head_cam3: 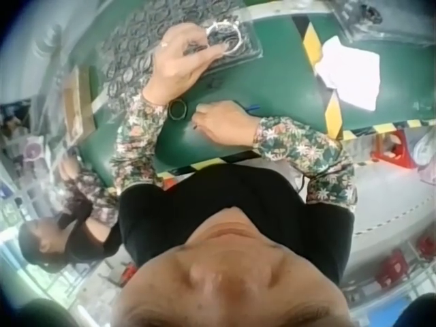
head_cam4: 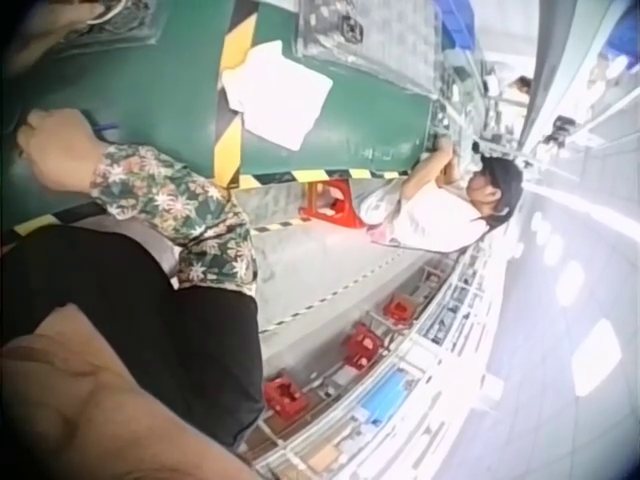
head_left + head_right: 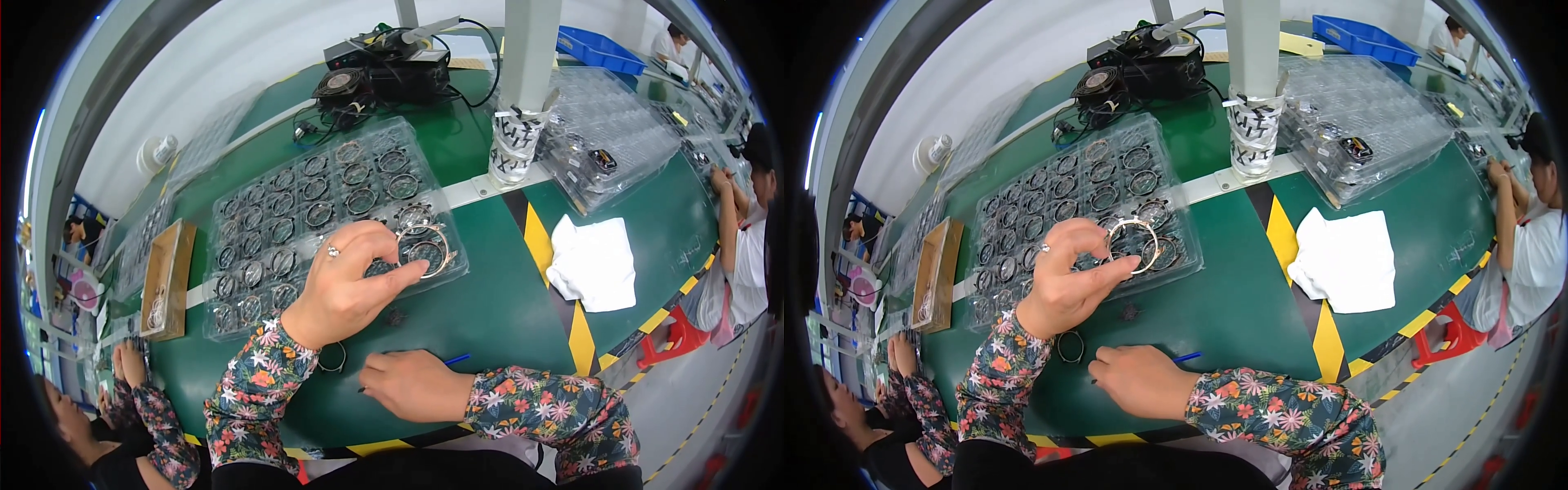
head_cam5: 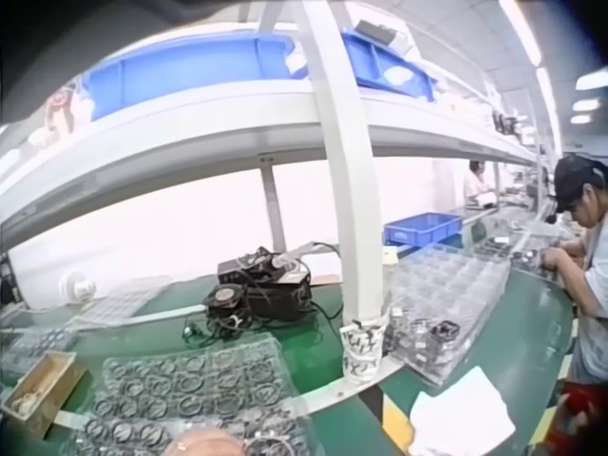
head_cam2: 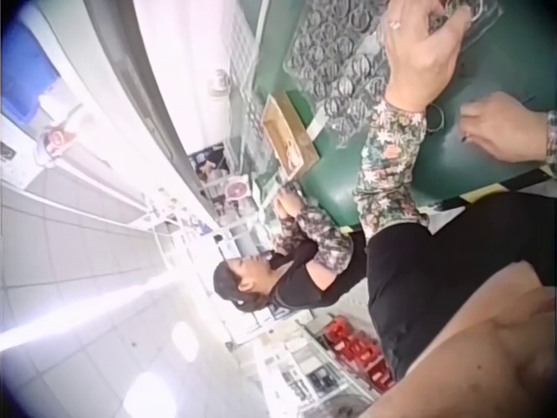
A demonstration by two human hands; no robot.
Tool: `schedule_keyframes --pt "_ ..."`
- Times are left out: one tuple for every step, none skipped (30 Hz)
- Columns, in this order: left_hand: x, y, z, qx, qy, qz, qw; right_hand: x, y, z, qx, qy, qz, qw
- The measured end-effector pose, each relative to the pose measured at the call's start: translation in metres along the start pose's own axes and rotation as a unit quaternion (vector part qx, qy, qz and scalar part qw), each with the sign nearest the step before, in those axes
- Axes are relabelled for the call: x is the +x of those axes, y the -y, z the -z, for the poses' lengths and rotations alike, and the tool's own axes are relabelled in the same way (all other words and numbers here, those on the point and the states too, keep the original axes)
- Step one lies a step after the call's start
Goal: The person assembles circular electronic components by hand at a factory workbench, using a small pick tool to manipulate plastic rings and circular cases from component trays.
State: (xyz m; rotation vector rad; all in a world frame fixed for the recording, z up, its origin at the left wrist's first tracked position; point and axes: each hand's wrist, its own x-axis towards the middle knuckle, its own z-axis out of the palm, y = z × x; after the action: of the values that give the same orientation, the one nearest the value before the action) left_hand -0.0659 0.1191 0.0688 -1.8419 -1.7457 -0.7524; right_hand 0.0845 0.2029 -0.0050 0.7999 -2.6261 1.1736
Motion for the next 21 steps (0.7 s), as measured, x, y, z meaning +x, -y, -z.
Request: schedule_keyframes --pt "-0.001 0.001 -0.001 -0.001 0.000 -0.002 1.000 0.000 -0.001 0.000 -0.001 -0.002 0.003 1.000" --pt "-0.001 0.001 -0.001 0.003 0.000 -0.005 1.000 0.000 -0.001 0.000 -0.002 -0.003 0.002 1.000" --pt "-0.001 0.001 -0.001 0.008 -0.001 -0.008 1.000 0.000 -0.001 -0.001 -0.005 0.001 0.002 1.000" --pt "-0.001 0.001 -0.001 0.008 -0.001 -0.010 1.000 0.000 -0.002 -0.001 -0.007 0.005 0.002 1.000" --pt "-0.001 0.000 -0.001 0.014 -0.001 -0.022 1.000 0.000 -0.001 0.000 -0.008 0.004 0.002 1.000" --pt "-0.001 -0.001 0.000 0.020 -0.001 -0.034 0.999 0.000 -0.001 0.000 -0.004 0.006 -0.001 1.000" --pt "-0.001 -0.002 0.001 0.021 -0.002 -0.034 0.999 0.000 -0.001 0.000 -0.001 0.009 -0.004 1.000" --pt "-0.001 -0.003 0.003 0.028 0.008 -0.046 0.999 0.000 0.000 0.000 -0.001 0.009 -0.003 1.000" --pt "-0.001 -0.004 0.004 0.034 0.019 -0.058 0.998 0.000 0.000 0.000 -0.002 0.008 -0.004 1.000" --pt "-0.002 -0.005 0.005 0.035 0.018 -0.058 0.998 0.000 -0.001 0.000 -0.003 0.007 -0.004 1.000" --pt "-0.003 -0.006 0.005 0.032 0.020 -0.061 0.997 0.000 -0.001 -0.001 -0.003 0.008 -0.004 1.000" --pt "-0.004 -0.007 0.006 0.031 0.023 -0.063 0.997 0.000 -0.001 -0.001 -0.004 0.005 -0.003 1.000" --pt "-0.005 -0.008 0.008 0.034 0.023 -0.061 0.997 0.000 0.000 -0.001 -0.004 0.003 -0.002 1.000" --pt "-0.006 -0.009 0.010 0.033 0.023 -0.064 0.997 0.000 0.001 -0.001 -0.003 0.005 0.001 1.000" --pt "-0.007 -0.010 0.012 0.032 0.023 -0.066 0.997 0.000 0.001 0.001 -0.002 0.005 -0.005 1.000" --pt "-0.009 -0.013 0.016 0.034 0.022 -0.064 0.997 0.001 0.000 0.002 -0.001 0.006 -0.011 1.000" --pt "-0.010 -0.018 0.021 0.037 0.022 -0.053 0.998 0.001 -0.001 0.003 0.001 0.010 -0.009 1.000" --pt "-0.013 -0.023 0.026 0.039 0.024 -0.041 0.998 0.001 -0.003 0.003 -0.008 -0.013 -0.016 1.000" --pt "-0.016 -0.028 0.031 0.041 0.025 -0.045 0.998 0.002 -0.006 0.003 -0.016 -0.035 -0.023 0.999" --pt "-0.021 -0.033 0.035 0.042 0.028 -0.048 0.998 0.002 -0.010 0.004 -0.018 -0.057 -0.026 0.998" --pt "-0.025 -0.043 0.040 0.034 0.033 -0.048 0.998 0.002 -0.012 0.004 -0.020 -0.076 -0.034 0.996"
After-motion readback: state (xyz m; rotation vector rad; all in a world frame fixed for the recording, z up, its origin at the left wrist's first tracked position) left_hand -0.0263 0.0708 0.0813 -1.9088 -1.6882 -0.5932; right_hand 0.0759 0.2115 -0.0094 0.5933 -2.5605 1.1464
